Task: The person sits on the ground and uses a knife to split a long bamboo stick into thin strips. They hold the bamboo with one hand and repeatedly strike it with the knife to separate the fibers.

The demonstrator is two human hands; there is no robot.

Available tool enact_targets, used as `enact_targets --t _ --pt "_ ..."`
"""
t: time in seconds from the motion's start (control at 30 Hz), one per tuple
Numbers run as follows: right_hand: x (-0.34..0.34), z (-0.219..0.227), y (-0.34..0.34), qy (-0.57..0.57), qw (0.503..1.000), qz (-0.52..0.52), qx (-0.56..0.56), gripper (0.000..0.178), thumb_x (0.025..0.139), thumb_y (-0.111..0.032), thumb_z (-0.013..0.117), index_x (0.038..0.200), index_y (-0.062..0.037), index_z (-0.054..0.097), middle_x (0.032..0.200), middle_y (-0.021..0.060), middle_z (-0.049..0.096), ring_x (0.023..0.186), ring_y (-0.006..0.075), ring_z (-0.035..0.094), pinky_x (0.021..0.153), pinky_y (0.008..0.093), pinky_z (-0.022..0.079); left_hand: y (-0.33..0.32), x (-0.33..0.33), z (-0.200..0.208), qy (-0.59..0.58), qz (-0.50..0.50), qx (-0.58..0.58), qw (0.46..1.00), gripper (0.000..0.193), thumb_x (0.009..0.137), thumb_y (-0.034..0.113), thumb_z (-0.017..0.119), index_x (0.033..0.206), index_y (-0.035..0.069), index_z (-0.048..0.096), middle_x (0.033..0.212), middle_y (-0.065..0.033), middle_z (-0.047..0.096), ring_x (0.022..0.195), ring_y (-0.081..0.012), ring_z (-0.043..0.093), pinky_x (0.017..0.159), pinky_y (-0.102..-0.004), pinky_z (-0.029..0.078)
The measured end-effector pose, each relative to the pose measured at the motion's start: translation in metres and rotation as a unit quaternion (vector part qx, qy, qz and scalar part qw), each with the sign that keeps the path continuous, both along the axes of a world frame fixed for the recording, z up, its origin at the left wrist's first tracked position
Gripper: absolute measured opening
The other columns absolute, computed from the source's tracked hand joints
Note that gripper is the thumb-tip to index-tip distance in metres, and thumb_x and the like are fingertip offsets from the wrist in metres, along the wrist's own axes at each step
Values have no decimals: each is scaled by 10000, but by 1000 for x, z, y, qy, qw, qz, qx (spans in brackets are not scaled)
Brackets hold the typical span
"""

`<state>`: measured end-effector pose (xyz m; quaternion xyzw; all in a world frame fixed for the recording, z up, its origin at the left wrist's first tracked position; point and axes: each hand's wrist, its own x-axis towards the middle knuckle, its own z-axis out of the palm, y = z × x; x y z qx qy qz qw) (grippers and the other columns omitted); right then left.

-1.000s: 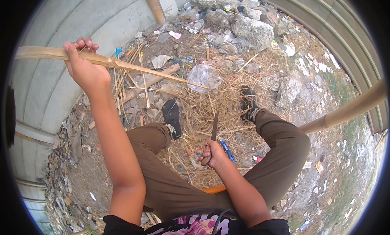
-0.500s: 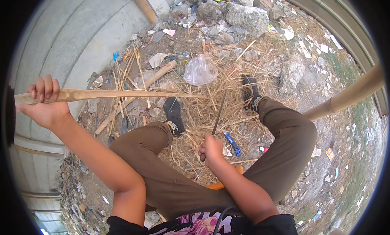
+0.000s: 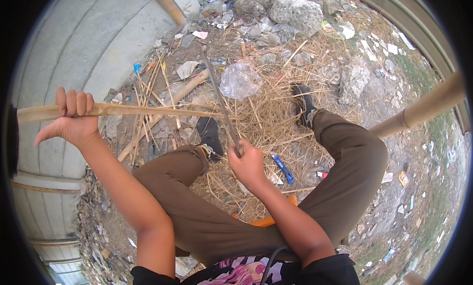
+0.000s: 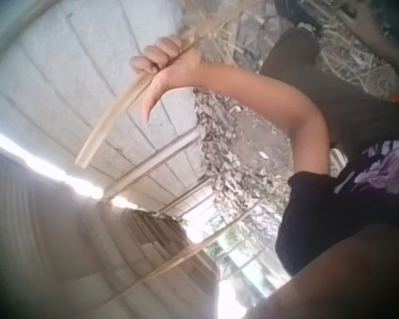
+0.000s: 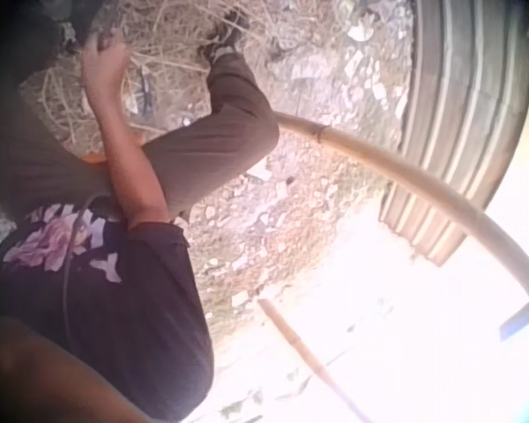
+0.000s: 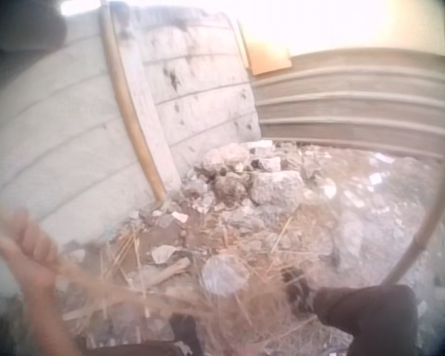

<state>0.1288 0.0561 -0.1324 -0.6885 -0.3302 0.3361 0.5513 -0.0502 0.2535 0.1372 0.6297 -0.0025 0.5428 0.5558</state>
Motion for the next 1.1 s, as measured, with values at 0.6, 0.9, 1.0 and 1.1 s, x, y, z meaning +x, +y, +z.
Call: enact_targets --t 0.6,0.9,1.0,1.1 --pt "10 -27 44 -21 998 -28 -59 313 844 -275 687 811 33 645 652 196 661 587 369 648 596 452 500 5 33 -1 -5 181 -103 978 560 1028 338 571 613 198 223 523 65 162 436 -71 130 423 -269 128" --pt "-24 -185 -5 -91 959 50 -264 333 844 -241 648 777 85 636 609 174 605 487 255 611 460 410 449 5 28 -6 -17 143 -110 984 609 1021 522 505 611 186 205 520 54 150 445 -86 113 433 -287 112" --pt "-28 -167 14 246 918 -5 -311 334 834 -221 632 721 92 605 606 191 601 464 273 590 430 434 428 10 22 -5 -11 173 -115 978 637 993 640 441 621 179 208 520 51 164 447 -89 124 432 -283 113" --pt "-18 -113 29 312 926 -24 -213 335 832 -216 632 680 75 571 570 153 567 432 252 539 410 435 398 3 31 -4 -53 172 -113 977 706 905 803 364 637 167 218 519 49 183 450 -92 137 430 -275 118"
